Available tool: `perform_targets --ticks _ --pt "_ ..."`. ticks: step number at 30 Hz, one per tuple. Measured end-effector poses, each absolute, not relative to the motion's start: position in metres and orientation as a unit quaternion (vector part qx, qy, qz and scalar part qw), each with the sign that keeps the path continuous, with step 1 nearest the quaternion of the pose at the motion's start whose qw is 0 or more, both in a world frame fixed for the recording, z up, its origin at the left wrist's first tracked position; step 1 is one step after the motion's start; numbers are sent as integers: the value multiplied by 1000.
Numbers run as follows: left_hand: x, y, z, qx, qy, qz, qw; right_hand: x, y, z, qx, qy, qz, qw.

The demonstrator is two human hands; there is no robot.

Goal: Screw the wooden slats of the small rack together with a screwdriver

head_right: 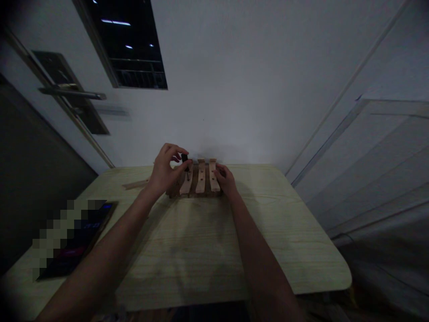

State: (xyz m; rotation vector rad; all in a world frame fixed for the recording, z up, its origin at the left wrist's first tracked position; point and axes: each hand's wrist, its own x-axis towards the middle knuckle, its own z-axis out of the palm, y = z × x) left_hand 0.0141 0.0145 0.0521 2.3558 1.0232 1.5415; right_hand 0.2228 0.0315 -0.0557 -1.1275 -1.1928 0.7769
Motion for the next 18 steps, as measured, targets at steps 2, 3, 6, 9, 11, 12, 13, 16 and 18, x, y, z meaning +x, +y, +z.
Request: perform_targets --ticks 2,3,6,9,11,12,13,16,18 --pt "15 15 52 779 345 518 80 223 32 -56 -494 -517 336 613" --pt "15 15 51 779 342 519 85 223 33 -57 -494 -520 334 612" --pt "16 15 50 783 326 520 98 224 33 -57 -492 -529 326 610" --pt "17 15 48 790 315 514 108 224 32 -57 -491 -533 320 610" --pt "16 16 47 794 312 510 110 224 32 -58 -492 -529 325 611" --pt "16 16 47 796 310 507 109 224 32 -58 -492 -526 330 610" --pt "16 16 47 799 307 506 108 224 32 -58 -494 -523 334 609" --pt "15 15 49 802 296 510 95 223 33 -59 -497 -522 341 604" --pt "15 14 51 795 296 521 88 223 34 -59 -494 -524 336 607"
